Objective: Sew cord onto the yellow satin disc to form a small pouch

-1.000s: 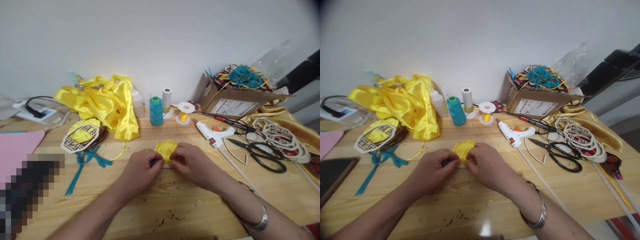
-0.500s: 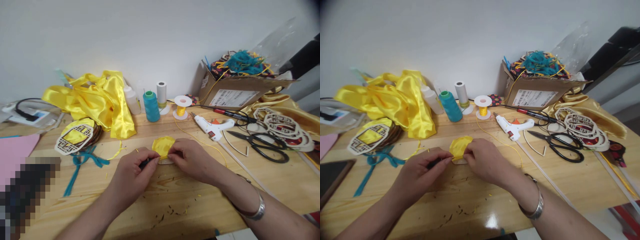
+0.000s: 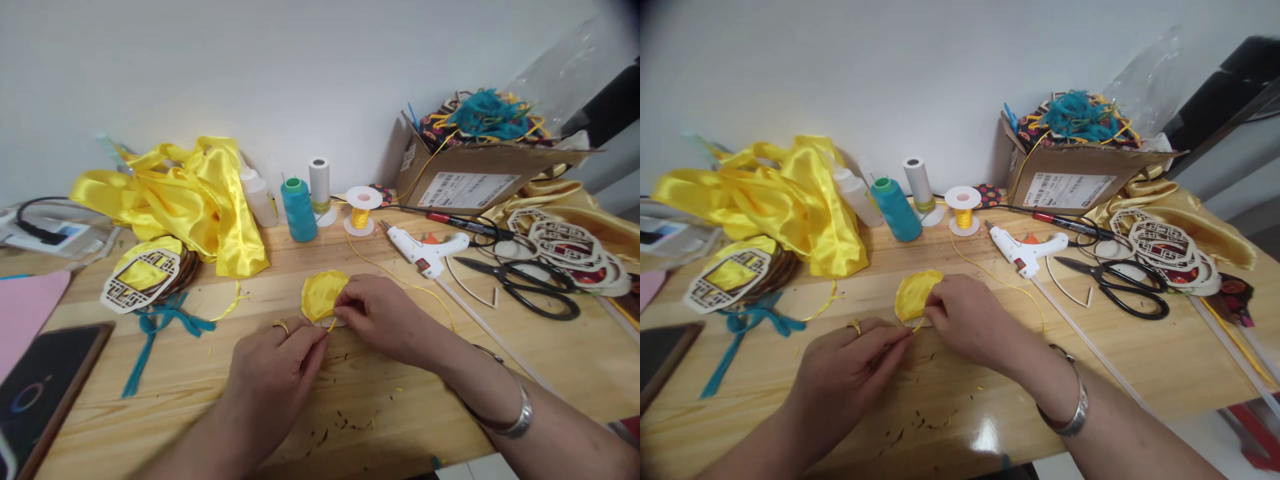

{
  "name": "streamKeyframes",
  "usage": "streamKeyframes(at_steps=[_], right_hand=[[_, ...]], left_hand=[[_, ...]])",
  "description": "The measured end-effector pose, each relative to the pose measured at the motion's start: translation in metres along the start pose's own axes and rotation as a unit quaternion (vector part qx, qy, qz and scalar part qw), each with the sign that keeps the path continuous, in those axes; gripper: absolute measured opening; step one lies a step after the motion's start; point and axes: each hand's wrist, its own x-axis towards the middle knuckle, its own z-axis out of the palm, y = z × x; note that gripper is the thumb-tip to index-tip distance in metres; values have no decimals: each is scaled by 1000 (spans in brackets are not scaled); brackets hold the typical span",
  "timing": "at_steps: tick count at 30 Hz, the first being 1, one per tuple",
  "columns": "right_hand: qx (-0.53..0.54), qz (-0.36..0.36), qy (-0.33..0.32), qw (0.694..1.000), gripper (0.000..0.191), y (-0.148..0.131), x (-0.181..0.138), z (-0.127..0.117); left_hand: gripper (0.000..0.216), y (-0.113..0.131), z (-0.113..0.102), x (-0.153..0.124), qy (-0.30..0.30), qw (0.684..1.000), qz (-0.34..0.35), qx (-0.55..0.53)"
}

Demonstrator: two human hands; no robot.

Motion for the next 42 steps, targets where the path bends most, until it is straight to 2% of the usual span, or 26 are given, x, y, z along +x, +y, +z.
streamKeyframes(at_steps=[4, 9, 21, 42], right_hand=[[0, 1, -2, 1000, 12, 0, 0, 1], [-6, -1, 4, 1000, 10, 1, 0, 2], [-3, -10, 11, 1000, 9, 0, -1, 1], [-2, -32, -4, 999, 9, -4, -5, -5]], left_hand=[[15, 2, 0, -1, 20, 999, 14, 37], [13, 3, 4, -1, 78, 995, 39, 59], [15, 2, 12, -2, 52, 995, 27, 86], [20, 5, 15, 3, 16, 997, -29, 65]])
